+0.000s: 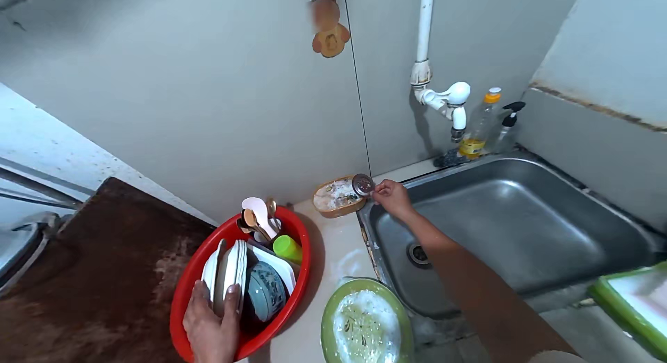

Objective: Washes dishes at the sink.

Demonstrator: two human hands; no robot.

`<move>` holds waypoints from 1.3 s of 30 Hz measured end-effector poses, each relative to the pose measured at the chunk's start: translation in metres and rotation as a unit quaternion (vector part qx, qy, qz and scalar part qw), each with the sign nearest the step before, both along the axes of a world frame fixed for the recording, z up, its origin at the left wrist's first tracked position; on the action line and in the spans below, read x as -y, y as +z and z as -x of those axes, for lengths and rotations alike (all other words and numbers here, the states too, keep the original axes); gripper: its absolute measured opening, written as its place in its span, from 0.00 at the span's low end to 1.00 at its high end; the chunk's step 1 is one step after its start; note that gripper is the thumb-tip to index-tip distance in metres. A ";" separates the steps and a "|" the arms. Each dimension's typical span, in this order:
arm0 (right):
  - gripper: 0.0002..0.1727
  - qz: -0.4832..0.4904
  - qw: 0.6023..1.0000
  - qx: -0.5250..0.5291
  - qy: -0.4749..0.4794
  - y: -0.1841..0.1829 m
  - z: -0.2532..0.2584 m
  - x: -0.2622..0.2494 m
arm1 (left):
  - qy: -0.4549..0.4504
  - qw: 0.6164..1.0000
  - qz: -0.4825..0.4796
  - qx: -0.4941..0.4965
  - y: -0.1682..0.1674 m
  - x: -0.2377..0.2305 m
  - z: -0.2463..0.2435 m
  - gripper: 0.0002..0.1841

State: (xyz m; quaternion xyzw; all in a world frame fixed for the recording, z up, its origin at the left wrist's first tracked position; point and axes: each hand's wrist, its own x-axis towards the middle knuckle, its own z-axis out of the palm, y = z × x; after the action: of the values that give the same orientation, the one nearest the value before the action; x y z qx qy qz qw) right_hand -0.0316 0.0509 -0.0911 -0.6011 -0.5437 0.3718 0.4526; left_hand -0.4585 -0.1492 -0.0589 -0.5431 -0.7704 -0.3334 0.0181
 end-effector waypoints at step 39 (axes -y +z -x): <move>0.20 0.157 0.972 0.173 0.015 -0.020 -0.060 0.217 | 0.029 0.991 0.118 -0.047 -0.118 0.166 -0.014 0.36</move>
State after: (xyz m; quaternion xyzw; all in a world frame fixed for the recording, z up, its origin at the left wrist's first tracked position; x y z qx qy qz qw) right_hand 0.0281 -0.1658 -0.1114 -0.7115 -0.5577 0.3498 0.2458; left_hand -0.4444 -0.3148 -0.1771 -0.5341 -0.8180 -0.2136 -0.0005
